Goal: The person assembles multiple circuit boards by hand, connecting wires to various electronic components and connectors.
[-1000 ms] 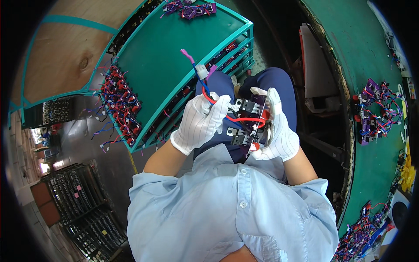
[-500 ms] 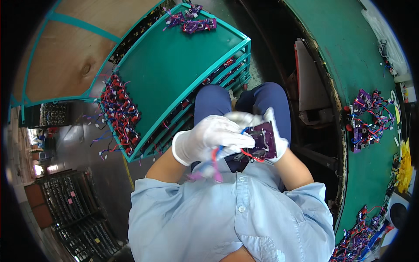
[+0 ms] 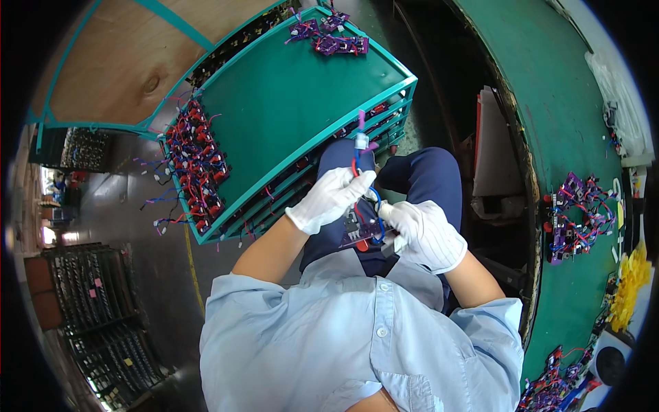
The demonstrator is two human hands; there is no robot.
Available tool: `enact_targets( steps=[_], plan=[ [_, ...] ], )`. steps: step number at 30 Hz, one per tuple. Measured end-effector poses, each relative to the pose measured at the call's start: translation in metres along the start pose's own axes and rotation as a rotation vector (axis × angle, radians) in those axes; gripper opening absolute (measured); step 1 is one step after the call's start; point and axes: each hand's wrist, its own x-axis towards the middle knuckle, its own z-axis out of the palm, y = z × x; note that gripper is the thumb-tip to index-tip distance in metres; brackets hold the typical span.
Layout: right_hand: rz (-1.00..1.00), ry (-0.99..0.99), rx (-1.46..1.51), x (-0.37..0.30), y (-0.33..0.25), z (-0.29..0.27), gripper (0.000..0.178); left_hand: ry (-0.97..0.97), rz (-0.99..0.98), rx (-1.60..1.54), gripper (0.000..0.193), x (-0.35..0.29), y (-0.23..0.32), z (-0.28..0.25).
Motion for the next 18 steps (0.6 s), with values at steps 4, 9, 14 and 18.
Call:
enact_targets(
  steps=[4,9,14,18],
  plan=[
    [0.239,0.235,0.992,-0.019,0.039,0.027,0.053,0.058,0.466,0.222,0.016,-0.005,-0.035,0.001],
    [0.576,-0.035,1.109,0.002,0.016,0.022,0.041,0.061,0.784,0.291,0.023,0.002,-0.002,0.012],
    [0.477,-0.138,0.619,-0.003,0.018,0.019,0.032,0.089,0.891,0.771,0.022,0.004,-0.025,0.001],
    [0.576,-0.007,0.687,-0.016,0.010,0.007,0.027,0.190,0.655,0.783,0.023,0.003,-0.024,-0.004]
  ],
)
